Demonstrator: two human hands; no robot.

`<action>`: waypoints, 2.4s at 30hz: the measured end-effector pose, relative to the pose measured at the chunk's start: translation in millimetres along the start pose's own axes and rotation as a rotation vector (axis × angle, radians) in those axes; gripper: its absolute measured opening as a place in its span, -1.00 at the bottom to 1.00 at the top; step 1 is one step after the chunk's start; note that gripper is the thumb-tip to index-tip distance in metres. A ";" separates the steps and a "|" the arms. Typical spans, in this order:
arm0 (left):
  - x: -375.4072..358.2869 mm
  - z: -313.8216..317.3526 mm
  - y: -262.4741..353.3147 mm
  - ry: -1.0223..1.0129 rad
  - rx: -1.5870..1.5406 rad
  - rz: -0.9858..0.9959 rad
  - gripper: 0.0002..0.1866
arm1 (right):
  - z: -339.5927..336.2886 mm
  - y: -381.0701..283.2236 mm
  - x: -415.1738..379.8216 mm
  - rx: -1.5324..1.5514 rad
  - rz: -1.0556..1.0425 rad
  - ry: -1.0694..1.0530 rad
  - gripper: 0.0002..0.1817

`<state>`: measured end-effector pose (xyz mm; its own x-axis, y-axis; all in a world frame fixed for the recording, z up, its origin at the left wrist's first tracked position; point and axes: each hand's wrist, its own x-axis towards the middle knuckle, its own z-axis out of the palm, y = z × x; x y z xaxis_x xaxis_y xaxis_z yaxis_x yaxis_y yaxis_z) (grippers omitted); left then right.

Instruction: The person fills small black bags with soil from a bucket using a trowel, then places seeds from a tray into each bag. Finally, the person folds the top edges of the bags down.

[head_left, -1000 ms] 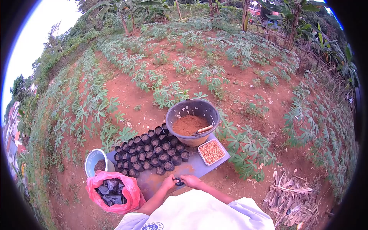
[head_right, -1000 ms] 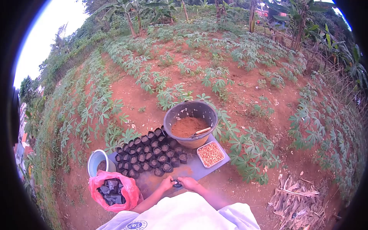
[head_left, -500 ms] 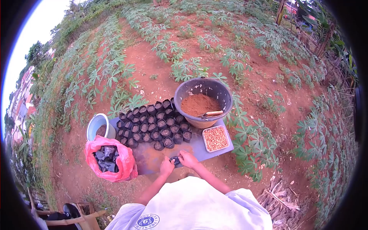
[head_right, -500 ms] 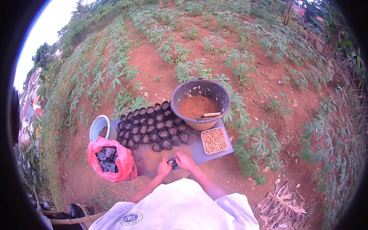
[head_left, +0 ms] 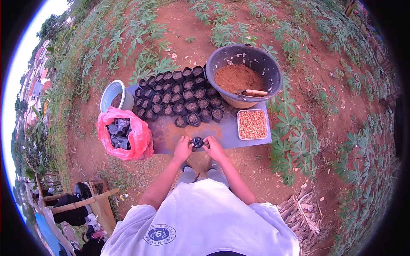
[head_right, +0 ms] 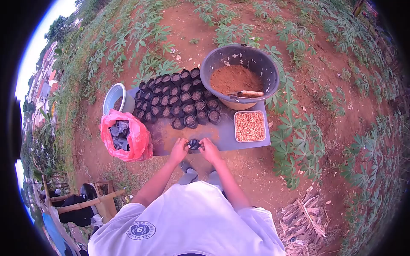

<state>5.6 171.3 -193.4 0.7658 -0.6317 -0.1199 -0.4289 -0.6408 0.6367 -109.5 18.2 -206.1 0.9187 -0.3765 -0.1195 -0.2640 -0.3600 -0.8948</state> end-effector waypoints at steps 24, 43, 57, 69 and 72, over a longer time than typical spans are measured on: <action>1.4 -4.1 0.6 -0.114 0.077 0.273 -0.57 | 45.3 -3.0 32.7 0.194 0.305 0.291 -0.87; 22.3 -16.9 -11.1 -0.277 0.084 0.468 -0.59 | 40.1 -7.7 17.9 -0.005 0.171 0.377 -0.85; 16.3 -18.5 -15.3 -0.285 0.096 0.500 -0.56 | 35.2 -23.3 13.3 0.016 0.146 0.344 -0.88; 16.6 -17.0 -17.8 -0.300 0.072 0.495 -0.56 | 56.5 -14.3 4.5 0.100 0.324 0.503 -0.94; 16.7 -16.7 -18.1 -0.303 0.068 0.501 -0.56 | 62.1 -7.7 0.9 0.223 0.350 0.543 -0.94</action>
<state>34.2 179.6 -194.3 0.2950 -0.9548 -0.0361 -0.7403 -0.2523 0.6231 -88.4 73.7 -226.1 0.4969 -0.8348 -0.2372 -0.3982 0.0236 -0.9170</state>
